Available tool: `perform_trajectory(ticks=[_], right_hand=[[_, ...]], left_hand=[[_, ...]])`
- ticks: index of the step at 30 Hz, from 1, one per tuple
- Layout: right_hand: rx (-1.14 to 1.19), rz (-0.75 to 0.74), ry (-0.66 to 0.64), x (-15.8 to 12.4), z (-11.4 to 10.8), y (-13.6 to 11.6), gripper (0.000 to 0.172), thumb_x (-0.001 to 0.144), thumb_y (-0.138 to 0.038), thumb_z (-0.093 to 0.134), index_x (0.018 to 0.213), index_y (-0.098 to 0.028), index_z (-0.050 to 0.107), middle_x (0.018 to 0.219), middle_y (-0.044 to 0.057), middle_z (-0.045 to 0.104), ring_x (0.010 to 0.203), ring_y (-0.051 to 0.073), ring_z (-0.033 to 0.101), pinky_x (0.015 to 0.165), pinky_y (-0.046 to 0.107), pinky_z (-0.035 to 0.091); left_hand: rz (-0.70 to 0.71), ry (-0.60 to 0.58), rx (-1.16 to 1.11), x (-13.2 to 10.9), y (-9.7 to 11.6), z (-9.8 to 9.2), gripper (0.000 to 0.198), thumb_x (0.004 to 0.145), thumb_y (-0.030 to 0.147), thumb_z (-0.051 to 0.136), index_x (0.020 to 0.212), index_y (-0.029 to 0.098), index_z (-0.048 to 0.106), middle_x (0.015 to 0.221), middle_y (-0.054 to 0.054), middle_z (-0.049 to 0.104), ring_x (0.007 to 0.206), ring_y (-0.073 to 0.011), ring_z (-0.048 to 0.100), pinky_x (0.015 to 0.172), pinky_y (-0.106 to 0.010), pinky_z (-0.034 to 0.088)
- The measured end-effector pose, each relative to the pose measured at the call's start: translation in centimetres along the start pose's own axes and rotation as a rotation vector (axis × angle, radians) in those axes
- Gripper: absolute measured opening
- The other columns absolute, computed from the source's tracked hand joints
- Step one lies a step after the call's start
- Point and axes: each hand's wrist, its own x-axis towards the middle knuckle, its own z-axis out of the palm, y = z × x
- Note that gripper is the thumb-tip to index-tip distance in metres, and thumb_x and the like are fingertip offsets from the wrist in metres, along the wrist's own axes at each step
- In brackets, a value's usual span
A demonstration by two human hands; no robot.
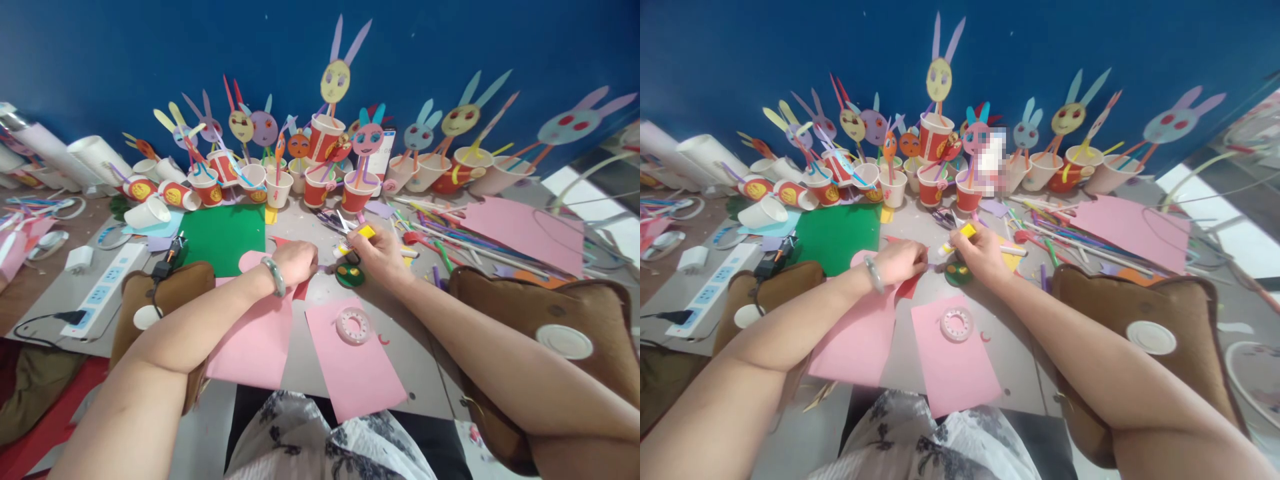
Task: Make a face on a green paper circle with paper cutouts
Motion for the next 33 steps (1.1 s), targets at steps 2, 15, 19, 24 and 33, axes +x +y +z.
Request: perform_trajectory(ticks=[2,15,19,24,33], right_hand=[[0.007,0.006,0.000,0.0,0.0,0.1,0.028,0.079,-0.047,0.067,0.066,-0.025,0.055,0.059,-0.002,0.057,0.053,0.013,0.049,0.050,0.028,0.041],[0.039,0.047,0.001,0.1,-0.1,-0.1,0.028,0.077,-0.046,0.067,0.065,-0.025,0.054,0.054,-0.001,0.053,0.049,0.013,0.046,0.044,0.027,0.037],[0.042,0.047,0.007,0.4,-0.3,0.1,0.030,0.080,-0.043,0.063,0.061,-0.025,0.048,0.051,-0.002,0.049,0.048,0.013,0.043,0.044,0.027,0.036],[0.005,-0.038,-0.054,0.2,-0.5,-0.4,0.024,0.085,-0.037,0.058,0.064,-0.025,0.053,0.062,0.001,0.059,0.056,0.016,0.052,0.054,0.031,0.045],[-0.601,-0.637,-0.322,-0.1,-0.4,-0.8,0.017,0.090,-0.019,0.046,0.091,-0.022,0.063,0.087,0.007,0.072,0.084,0.023,0.062,0.093,0.044,0.041]], left_hand=[[-0.006,-0.001,-0.011,0.1,0.0,0.1,0.019,0.086,0.023,0.057,0.091,0.017,0.074,0.088,-0.009,0.075,0.086,-0.0222,0.068,0.074,-0.029,0.048],[0.006,0.007,-0.158,0.5,-1.1,0.6,0.015,0.082,0.020,0.058,0.079,0.016,0.072,0.073,-0.004,0.070,0.064,-0.0153,0.058,0.062,-0.027,0.038],[-0.011,0.008,-0.184,0.4,-1.0,0.5,0.014,0.081,0.020,0.058,0.077,0.016,0.071,0.071,-0.004,0.068,0.060,-0.0143,0.054,0.059,-0.027,0.035],[-0.044,0.057,-0.251,0.6,-1.4,0.0,0.013,0.081,0.022,0.060,0.074,0.014,0.069,0.065,-0.003,0.065,0.058,-0.0129,0.052,0.057,-0.026,0.034],[-0.128,0.025,-0.174,1.5,-2.1,0.2,0.013,0.084,0.023,0.059,0.084,0.014,0.070,0.080,-0.007,0.072,0.071,-0.0168,0.062,0.063,-0.026,0.041]])
